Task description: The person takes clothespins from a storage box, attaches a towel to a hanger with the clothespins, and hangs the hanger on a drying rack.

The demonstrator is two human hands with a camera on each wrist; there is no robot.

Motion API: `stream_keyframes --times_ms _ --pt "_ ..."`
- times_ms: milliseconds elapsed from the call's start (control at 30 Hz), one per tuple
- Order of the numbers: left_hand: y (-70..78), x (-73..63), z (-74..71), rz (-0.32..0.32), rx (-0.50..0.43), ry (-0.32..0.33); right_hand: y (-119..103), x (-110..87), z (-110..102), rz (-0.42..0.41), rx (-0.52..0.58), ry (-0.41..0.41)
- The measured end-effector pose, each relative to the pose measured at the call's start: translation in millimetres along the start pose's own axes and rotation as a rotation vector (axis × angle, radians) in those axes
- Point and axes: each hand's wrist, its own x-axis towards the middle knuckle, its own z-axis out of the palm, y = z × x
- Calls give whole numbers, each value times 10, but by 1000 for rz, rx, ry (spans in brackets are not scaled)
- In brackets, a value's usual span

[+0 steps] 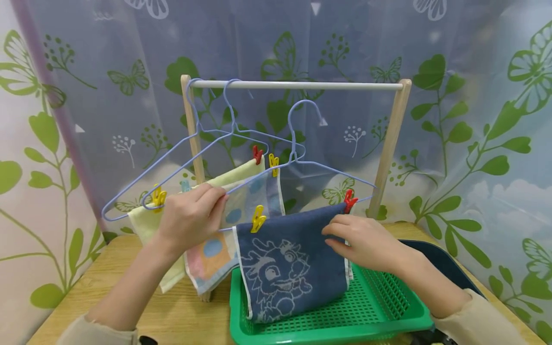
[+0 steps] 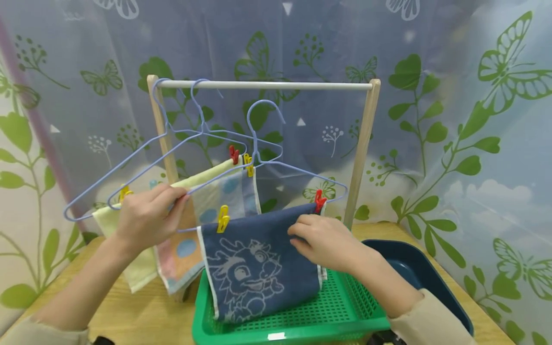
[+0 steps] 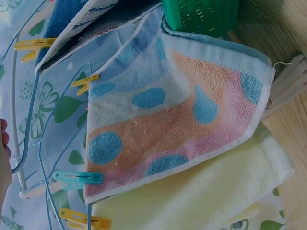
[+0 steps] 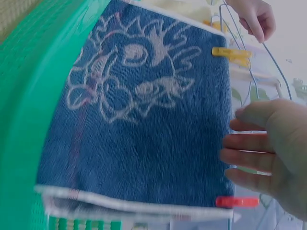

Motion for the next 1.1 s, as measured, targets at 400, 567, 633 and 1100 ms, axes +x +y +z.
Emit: stream_keyframes --times_ms 400,567,633,1100 --pt "-54 -31 -51 -12 33 -9 135 -462 -67 130 11 -150" --pt "-78 -10 -88 -18 61 -5 191 -593 -63 160 14 -159" --pt "-90 -7 -104 -19 63 -4 209 -639 -55 178 10 -160" --pt "-155 -48 -163 -48 73 -21 367 -948 -2 374 -34 -283"
